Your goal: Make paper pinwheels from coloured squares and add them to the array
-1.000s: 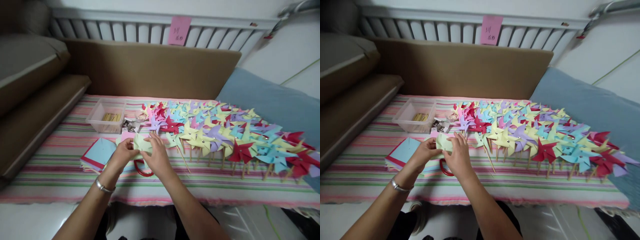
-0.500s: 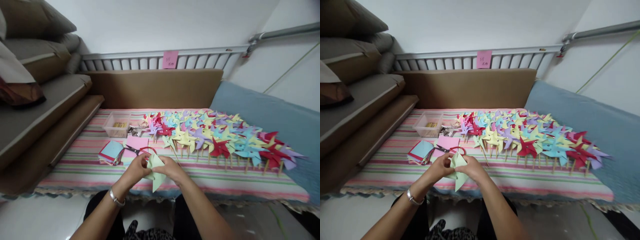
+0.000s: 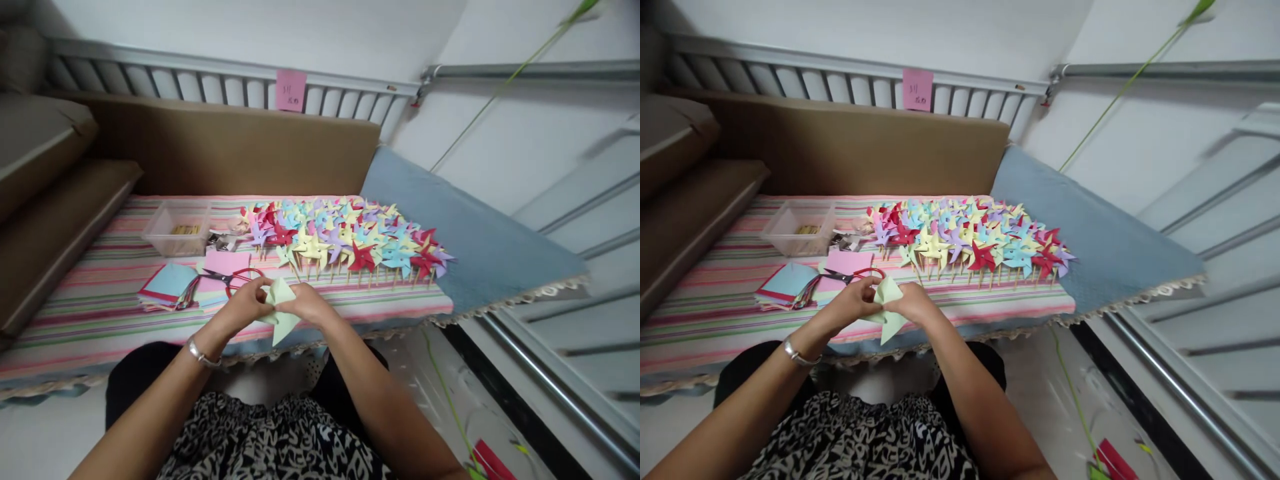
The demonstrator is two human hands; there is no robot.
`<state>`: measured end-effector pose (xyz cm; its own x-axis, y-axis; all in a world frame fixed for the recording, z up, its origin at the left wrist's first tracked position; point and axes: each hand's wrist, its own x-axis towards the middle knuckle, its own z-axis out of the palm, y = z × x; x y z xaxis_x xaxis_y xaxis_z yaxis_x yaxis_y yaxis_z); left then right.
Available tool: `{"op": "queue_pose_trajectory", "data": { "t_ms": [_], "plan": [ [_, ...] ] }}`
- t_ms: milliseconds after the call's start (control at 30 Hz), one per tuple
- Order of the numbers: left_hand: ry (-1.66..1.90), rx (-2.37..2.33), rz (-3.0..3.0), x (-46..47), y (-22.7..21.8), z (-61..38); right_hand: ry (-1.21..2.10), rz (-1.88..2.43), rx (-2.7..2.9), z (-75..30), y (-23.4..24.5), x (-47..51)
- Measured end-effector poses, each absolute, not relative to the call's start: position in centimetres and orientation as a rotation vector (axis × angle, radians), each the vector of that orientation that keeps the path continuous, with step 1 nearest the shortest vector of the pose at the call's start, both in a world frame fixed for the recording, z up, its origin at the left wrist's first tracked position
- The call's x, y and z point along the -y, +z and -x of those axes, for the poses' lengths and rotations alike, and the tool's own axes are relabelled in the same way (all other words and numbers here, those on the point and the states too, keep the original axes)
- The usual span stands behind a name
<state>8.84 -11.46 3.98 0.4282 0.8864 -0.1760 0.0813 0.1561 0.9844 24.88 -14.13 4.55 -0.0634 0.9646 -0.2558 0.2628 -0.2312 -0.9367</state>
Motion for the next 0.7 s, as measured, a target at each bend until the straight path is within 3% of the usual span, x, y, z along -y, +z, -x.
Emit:
{"op": "queue_pose_trajectory", "data": {
  "t_ms": [100,267,467,700],
  "plan": [
    [0.712,-0.963,-1.418,11.8,5.4,-9.2,1.320,1.498,1.243,-25.5,5.0,15.0],
    [1.032,-0.990,-1.329,13.5,6.5,-8.5,1.263,1.412,1.008,-26.0,5.3,17.0],
    [0.891,-0.813,-0.898,17.1,5.4,-7.6,1.243,1.306,0.879,-23.0,5.3,18.5],
    [1.120,-0.885,-0.723,18.2,4.5,-6.3,1.286,1.227,0.914,-19.1,5.5,18.4]
  ]
}}
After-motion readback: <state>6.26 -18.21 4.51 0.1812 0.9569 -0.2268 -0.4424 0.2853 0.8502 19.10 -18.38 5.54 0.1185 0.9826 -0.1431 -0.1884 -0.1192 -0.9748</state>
